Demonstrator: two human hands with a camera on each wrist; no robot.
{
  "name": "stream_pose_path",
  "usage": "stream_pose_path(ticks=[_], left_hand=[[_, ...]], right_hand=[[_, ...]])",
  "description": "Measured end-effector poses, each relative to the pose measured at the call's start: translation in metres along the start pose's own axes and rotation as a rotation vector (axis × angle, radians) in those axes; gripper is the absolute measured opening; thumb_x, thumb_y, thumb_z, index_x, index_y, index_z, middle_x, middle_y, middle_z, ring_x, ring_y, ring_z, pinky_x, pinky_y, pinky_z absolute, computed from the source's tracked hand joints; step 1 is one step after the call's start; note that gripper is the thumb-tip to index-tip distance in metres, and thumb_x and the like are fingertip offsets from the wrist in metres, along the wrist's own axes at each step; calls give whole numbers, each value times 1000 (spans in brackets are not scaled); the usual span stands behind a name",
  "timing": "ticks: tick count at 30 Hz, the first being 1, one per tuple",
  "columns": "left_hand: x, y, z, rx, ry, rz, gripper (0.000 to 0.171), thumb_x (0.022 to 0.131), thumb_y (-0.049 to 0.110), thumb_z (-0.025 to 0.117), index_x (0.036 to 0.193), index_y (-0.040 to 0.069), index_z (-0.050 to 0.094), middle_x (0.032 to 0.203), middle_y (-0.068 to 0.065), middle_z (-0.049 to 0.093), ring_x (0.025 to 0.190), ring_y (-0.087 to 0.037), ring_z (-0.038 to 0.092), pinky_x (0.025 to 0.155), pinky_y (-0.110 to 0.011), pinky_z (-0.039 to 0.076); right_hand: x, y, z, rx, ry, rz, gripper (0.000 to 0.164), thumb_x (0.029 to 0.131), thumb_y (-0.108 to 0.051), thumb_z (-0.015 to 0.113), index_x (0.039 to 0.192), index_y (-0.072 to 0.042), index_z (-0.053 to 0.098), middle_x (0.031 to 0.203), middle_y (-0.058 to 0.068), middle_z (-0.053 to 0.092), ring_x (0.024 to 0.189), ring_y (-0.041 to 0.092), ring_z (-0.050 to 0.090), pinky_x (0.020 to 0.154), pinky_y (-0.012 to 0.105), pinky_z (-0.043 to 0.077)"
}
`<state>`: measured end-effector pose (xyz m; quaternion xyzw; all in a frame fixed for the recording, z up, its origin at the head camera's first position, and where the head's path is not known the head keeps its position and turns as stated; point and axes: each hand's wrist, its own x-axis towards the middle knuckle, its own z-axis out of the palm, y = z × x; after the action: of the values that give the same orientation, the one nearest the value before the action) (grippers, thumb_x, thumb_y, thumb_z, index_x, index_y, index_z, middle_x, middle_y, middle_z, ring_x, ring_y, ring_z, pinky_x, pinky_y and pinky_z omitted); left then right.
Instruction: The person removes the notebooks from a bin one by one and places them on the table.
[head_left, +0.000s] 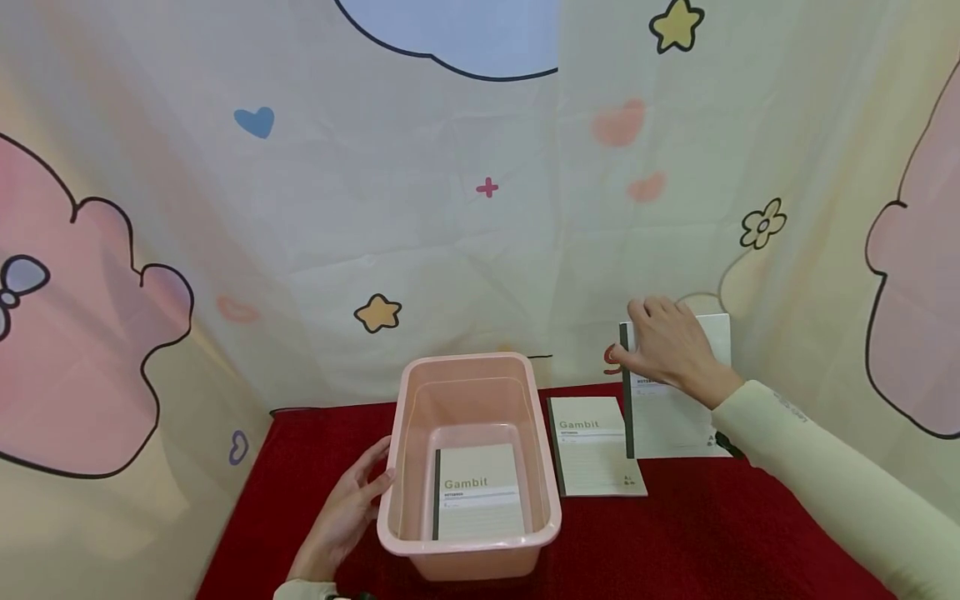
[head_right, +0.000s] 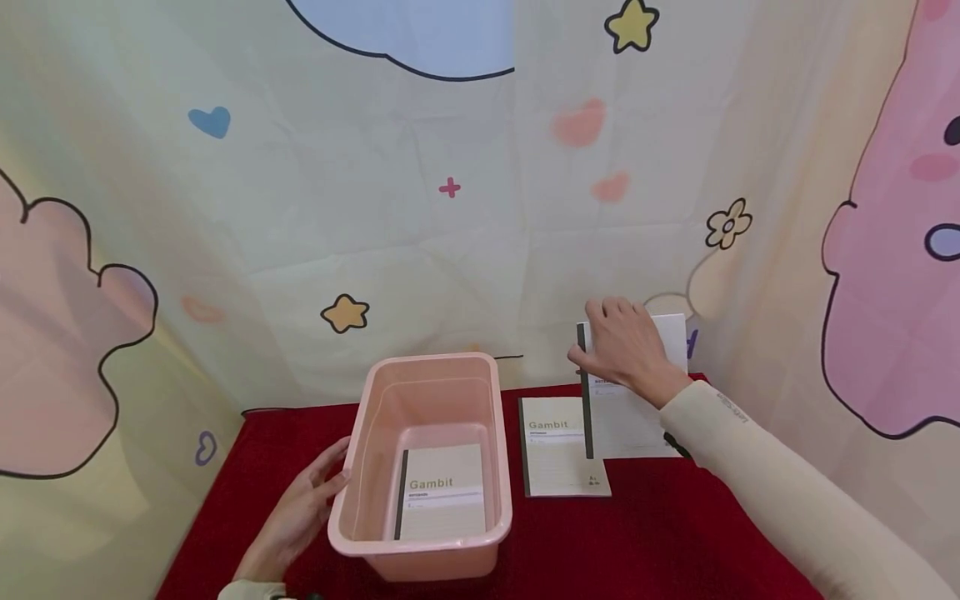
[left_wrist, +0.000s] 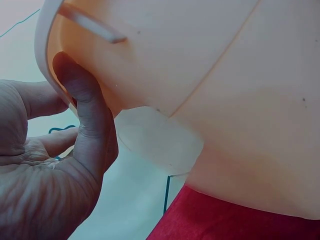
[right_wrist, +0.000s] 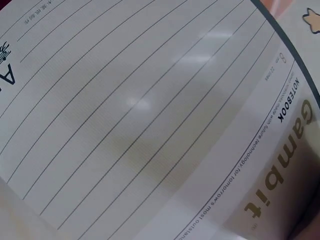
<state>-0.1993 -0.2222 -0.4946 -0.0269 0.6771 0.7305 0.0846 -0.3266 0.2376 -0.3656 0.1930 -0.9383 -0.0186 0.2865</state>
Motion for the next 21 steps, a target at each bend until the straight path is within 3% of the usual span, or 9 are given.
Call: stream_pose_path(ticks=[6, 12, 18, 21], left_hand=[[1, 1, -1, 4, 3, -6, 63, 95, 19, 64, 150, 20, 35, 152, -12, 35, 119, -31, 57, 93, -54, 53], [2, 2, -2, 9, -2, -2, 63, 95, 19, 63, 151, 19, 34, 152, -12, 35, 124, -36, 54, 94, -55, 53], [2, 2, -1, -1, 6, -8, 62, 95, 17, 63, 150, 20, 36, 152, -12, 35, 125, -38, 53, 94, -55, 53], [2, 1, -1, -5, 11, -6, 61, 95, 16, 63, 150, 20, 36, 151, -12, 36, 123, -37, 55, 93, -55, 53]], right_hand=[[-16, 18, 28, 43, -70, -24, 42, 77, -44, 61, 89, -4, 53, 68, 5, 47, 59, 20, 43, 54, 30, 30], [-30, 36, 57, 72, -188, -12, 48, 79, -44, 64, 102, -2, 56, 74, 5, 52, 64, 19, 46, 58, 30, 35], [-43, 47, 83, 92, -210, -1, 50, 81, -46, 64, 105, -3, 55, 79, 6, 54, 70, 21, 49, 62, 35, 40], [-49, 50, 96, 97, -217, 1, 46, 80, -46, 63, 98, -5, 55, 76, 4, 53, 68, 20, 48, 62, 35, 39]])
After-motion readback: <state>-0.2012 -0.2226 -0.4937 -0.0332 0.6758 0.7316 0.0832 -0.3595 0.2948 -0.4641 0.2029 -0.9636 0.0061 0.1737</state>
